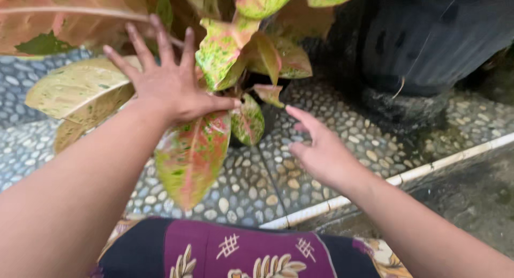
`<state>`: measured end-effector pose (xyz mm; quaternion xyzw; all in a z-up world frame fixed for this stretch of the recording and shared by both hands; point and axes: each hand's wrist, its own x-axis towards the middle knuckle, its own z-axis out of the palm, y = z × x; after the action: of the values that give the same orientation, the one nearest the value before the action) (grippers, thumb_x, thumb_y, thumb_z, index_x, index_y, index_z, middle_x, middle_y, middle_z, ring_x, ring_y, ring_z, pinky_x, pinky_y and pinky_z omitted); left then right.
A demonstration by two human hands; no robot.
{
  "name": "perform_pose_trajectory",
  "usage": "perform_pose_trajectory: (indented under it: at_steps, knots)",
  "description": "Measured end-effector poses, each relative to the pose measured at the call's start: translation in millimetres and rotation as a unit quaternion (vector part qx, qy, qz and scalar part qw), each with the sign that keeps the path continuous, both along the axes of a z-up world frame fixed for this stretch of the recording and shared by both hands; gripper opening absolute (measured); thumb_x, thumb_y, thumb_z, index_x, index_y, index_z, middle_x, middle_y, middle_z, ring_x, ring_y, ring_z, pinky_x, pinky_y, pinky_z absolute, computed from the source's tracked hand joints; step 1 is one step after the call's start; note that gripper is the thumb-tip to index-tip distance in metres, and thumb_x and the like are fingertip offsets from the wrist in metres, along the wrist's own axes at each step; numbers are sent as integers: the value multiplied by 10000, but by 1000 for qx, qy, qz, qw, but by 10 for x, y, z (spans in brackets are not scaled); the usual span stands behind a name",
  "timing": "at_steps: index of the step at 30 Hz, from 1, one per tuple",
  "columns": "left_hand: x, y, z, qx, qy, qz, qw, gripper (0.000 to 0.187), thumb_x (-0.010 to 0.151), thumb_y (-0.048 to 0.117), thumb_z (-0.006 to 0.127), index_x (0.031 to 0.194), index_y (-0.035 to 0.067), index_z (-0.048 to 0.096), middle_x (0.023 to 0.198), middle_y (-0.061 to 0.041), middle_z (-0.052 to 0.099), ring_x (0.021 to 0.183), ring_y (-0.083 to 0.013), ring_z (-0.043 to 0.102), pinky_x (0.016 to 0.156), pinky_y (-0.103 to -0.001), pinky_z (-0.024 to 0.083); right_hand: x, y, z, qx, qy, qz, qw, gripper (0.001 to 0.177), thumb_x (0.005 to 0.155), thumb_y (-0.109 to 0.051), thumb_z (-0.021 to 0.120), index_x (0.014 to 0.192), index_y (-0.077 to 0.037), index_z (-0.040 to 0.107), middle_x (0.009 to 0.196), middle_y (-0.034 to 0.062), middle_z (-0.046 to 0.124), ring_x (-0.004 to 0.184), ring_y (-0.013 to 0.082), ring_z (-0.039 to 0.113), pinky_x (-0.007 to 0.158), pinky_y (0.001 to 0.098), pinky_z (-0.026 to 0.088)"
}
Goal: The person fills a bowl with water from a bucket, pours the water over potted plants, and touches the plant leaves by hand.
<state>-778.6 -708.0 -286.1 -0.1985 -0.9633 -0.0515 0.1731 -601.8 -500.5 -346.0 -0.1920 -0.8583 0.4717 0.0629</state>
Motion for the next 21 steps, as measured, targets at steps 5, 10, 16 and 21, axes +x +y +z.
perform_pose_trajectory:
  at_steps: [5,10,16,21]
  knots:
    - [-265,-119,4,-35,90,-12,995,1073,721,356,694,1643,376,144,1710,-98,-159,1478,-559,-158,1015,-848,-43,9,-173,35,24,53,21,998,778,853,-48,618,1543,-345,414,1521,97,503,885,140,696,709,264,569]
    - [-805,-266,142,-51,32,-60,996,914,766,350,770,1570,397,338,1728,-14,-57,1530,-475,121,1122,-817,98,-93,-278,145,30,-15,51,998,708,903,-106,600,1543,-376,464,1515,45,500,974,182,683,714,350,594]
    - [-915,-230,173,-47,37,-71,996,812,762,305,827,1495,347,481,1702,-56,135,1496,-434,250,1079,-840,156,-436,-493,130,226,58,289,929,749,906,-54,601,1578,-289,369,1677,92,284,1499,288,393,1077,374,481]
    - [-1002,-270,179,-50,-15,-61,997,820,775,367,835,1508,400,470,1637,-47,269,1518,-352,283,1114,-832,172,-749,-547,239,267,-64,246,930,872,891,-74,610,1615,-332,197,1713,76,-36,1461,304,330,1200,375,309]
